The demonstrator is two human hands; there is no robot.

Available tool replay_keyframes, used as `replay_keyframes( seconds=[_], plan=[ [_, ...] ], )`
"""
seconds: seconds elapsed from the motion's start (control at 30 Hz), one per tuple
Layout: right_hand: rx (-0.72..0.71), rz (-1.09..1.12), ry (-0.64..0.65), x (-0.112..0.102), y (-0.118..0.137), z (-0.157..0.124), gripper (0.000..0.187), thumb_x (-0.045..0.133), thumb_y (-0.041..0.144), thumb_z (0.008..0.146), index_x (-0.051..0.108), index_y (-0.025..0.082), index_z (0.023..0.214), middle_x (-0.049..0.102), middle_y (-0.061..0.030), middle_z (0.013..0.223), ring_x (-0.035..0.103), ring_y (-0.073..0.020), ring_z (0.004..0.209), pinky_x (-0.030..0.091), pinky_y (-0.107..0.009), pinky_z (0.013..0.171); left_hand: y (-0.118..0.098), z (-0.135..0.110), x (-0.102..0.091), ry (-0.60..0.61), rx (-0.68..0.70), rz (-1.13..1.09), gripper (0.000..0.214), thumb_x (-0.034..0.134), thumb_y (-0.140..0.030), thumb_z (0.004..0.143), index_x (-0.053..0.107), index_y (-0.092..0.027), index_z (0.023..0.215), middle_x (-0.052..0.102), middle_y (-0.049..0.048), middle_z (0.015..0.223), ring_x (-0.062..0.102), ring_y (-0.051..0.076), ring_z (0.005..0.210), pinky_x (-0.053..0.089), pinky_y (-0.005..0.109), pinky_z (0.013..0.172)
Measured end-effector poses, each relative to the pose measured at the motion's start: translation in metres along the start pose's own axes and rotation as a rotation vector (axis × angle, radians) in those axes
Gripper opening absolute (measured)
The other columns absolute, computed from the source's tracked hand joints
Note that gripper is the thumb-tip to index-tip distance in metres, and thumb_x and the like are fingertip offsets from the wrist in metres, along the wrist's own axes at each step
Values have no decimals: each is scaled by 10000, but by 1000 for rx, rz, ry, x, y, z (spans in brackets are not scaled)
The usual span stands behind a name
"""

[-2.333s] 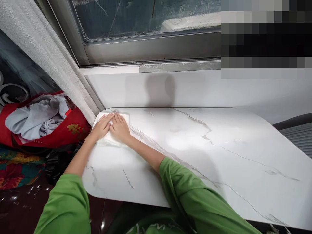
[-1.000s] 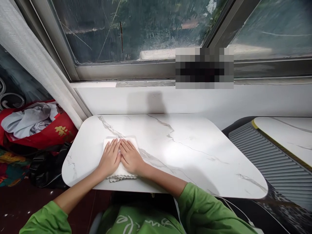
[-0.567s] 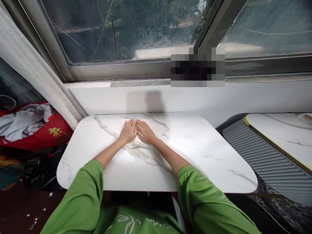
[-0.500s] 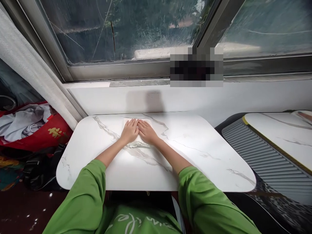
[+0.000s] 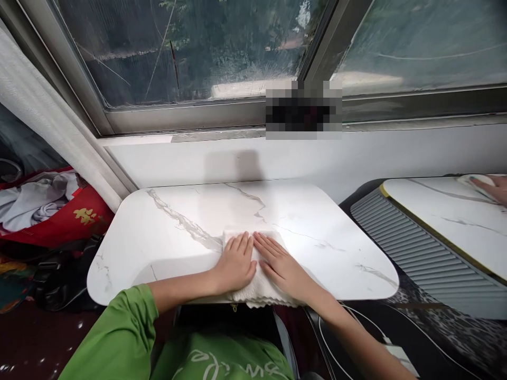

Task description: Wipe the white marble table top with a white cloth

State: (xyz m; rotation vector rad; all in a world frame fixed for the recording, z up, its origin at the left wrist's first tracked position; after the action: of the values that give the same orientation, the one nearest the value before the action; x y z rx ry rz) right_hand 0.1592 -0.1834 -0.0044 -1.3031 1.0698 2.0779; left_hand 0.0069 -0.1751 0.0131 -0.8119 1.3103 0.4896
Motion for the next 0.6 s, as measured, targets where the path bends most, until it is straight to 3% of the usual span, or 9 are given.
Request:
replay_keyframes(
  seconds=[0.1, 0.2, 0.4, 0.6],
  plan=[
    [116, 55, -37, 0, -9, -9, 570, 354, 265, 931, 252, 218, 1490, 306, -76, 1524, 267, -226, 1408, 310, -500, 1133, -15, 12, 7, -2, -8, 36, 590, 282, -327, 967, 249, 18, 1444, 213, 200, 1528, 180, 283, 1429, 182, 447, 1162],
    [225, 62, -156, 5, -28, 4, 533, 349, 289, 921, 348, 201, 1447, 396, -101, 1477, 333, -246, 1381, 309, -538, 1120, -14, 37, 13, -26, -35, 24, 605, 281, -317, 953, 222, 15, 1456, 168, 180, 1544, 140, 262, 1439, 173, 424, 1169],
    [247, -18, -254, 8, -85, 58, 496, 333, 252, 881, 497, 133, 1334, 500, -142, 1391, 423, -270, 1322, 306, -535, 1112, 20, 106, 19, -88, -44, 17, 611, 294, -295, 927, 248, 30, 1443, 202, 175, 1540, 126, 237, 1443, 113, 392, 1186],
    [286, -35, -307, -7, -143, 109, 485, 356, 227, 833, 563, 120, 1258, 561, -141, 1326, 475, -285, 1269, 353, -508, 1077, 52, 178, 16, -87, -50, 33, 597, 286, -300, 935, 262, 5, 1448, 239, 154, 1535, 174, 224, 1434, 120, 376, 1184]
  ],
)
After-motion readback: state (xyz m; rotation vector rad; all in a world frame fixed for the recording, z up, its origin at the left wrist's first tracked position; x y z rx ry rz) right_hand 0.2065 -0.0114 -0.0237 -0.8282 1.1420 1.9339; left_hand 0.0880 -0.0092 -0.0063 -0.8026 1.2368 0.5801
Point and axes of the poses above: each hand's wrist, its own z-axis towards the middle knuckle, its own x-axis out of the palm, y = z × x, the point moved 3 cm from there along z, towards the middle knuckle
